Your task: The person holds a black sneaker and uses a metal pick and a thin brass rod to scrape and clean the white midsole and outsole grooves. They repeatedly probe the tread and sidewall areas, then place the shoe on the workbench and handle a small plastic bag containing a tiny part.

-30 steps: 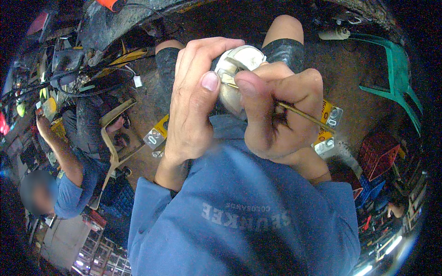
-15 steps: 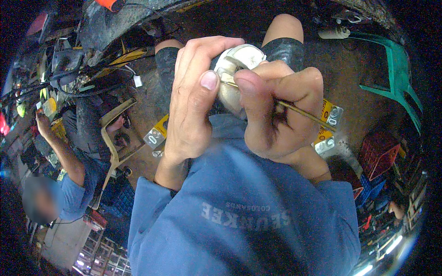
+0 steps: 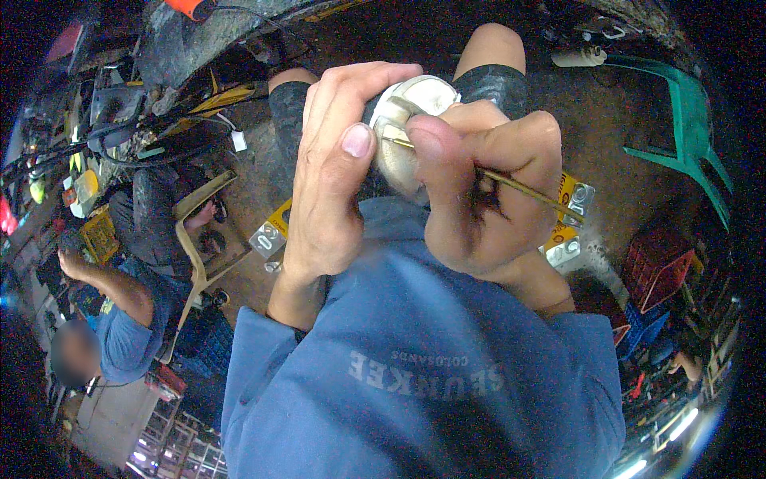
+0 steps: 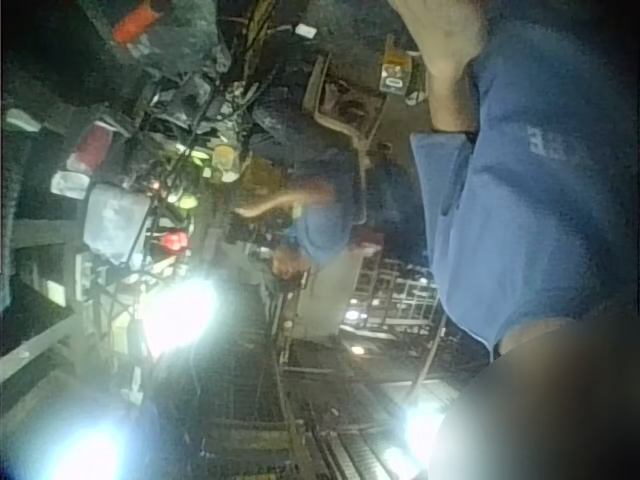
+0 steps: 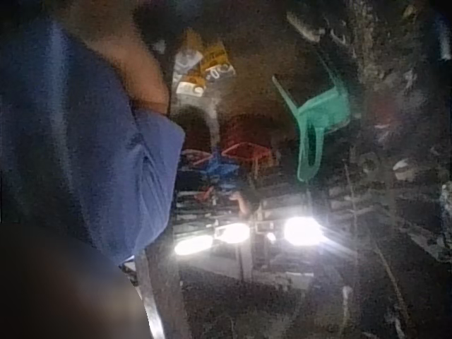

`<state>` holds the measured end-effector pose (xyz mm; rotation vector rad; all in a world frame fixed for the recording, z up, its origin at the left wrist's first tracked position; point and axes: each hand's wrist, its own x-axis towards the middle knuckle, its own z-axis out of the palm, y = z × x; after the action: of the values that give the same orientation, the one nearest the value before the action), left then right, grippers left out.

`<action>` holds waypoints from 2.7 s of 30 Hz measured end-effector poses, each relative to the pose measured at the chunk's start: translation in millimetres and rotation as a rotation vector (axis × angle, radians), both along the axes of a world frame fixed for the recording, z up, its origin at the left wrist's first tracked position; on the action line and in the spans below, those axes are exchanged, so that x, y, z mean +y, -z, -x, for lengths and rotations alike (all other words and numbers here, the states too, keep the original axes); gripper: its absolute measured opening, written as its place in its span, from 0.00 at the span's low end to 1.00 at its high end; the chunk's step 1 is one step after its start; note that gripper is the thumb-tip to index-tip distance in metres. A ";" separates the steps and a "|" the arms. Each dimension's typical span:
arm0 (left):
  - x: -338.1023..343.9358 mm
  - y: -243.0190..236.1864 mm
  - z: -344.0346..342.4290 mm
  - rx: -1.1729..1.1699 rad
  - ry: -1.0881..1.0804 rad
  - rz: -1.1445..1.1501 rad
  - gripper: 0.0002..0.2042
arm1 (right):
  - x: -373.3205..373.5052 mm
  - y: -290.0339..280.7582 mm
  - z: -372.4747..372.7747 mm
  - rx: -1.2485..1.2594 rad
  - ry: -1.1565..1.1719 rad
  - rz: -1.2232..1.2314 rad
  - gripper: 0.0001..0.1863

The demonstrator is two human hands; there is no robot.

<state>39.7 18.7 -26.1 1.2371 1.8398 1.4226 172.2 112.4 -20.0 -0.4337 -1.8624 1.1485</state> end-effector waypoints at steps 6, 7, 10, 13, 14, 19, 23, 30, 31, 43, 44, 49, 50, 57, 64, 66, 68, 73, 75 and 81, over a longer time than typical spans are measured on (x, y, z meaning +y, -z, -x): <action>0.1 1.2 1.6 0.019 0.001 0.015 0.34 | 0.7 1.2 0.6 0.035 -0.038 -0.042 0.13; 0.1 1.2 1.1 0.027 -0.006 0.017 0.34 | 0.9 1.5 0.5 0.040 -0.046 -0.046 0.13; 0.3 1.6 -0.1 0.001 -0.003 -0.009 0.34 | 1.3 2.7 0.4 0.060 -0.065 -0.033 0.13; 0.9 2.3 0.3 0.033 -0.009 0.009 0.34 | 1.2 3.1 0.5 0.069 -0.055 -0.013 0.13; 1.1 2.4 0.5 0.029 -0.005 0.007 0.34 | 1.0 2.9 0.6 0.064 -0.042 -0.016 0.13; 0.7 1.1 -1.3 0.013 -0.010 0.003 0.34 | 4.8 -0.5 -2.7 0.043 -0.093 -0.037 0.12; 0.6 0.0 -0.6 0.018 -0.008 0.025 0.34 | 6.7 -2.2 -4.2 0.023 -0.128 -0.051 0.11; 0.6 -0.1 -1.7 -0.033 -0.010 0.020 0.34 | 7.1 -2.6 -3.2 0.030 -0.109 -0.057 0.11; 0.5 0.0 -1.7 -0.036 -0.008 0.025 0.34 | 7.7 -2.4 -3.4 0.026 -0.118 -0.062 0.11; 1.0 1.2 -1.5 -0.006 -0.021 0.018 0.34 | 10.9 4.0 -0.9 0.100 -0.151 0.012 0.11; 1.0 0.9 -1.8 -0.030 -0.018 0.017 0.34 | 11.0 3.6 -0.7 0.096 -0.148 0.020 0.11; 1.0 0.3 -1.6 -0.041 -0.019 0.037 0.34 | 14.6 2.3 -0.5 0.098 -0.167 -0.040 0.11; 1.0 0.3 -1.3 -0.047 -0.013 0.038 0.33 | 15.3 1.5 -1.6 0.092 -0.165 -0.055 0.11; 0.2 -3.6 -2.6 -0.082 -0.030 0.074 0.32 | 18.8 -0.6 -1.5 0.072 -0.174 -0.034 0.11; 1.2 -4.6 -2.3 -0.110 -0.027 0.060 0.31 | 17.9 0.6 2.7 0.115 -0.170 0.037 0.12; 0.7 -4.6 -1.5 -0.121 -0.022 0.075 0.31 | 20.3 -0.5 -0.4 0.085 -0.190 0.010 0.12; 0.2 -4.1 -1.4 -0.127 -0.023 0.081 0.31 | 23.4 -1.3 -2.8 0.070 -0.212 -0.011 0.11; 2.0 -0.3 4.3 0.002 -0.005 0.084 0.31 | 26.1 0.7 -1.2 0.100 -0.227 -0.041 0.12; 1.9 1.1 2.9 -0.084 -0.008 0.060 0.31 | 26.5 1.9 -0.4 0.123 -0.248 -0.004 0.12; 1.1 -1.0 4.5 -0.142 0.005 0.088 0.32 | 31.1 2.1 -2.9 0.109 -0.287 -0.002 0.12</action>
<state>35.1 19.8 -25.1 1.0692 1.7818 1.3749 175.1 143.5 -22.1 -0.1005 -1.8698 1.3316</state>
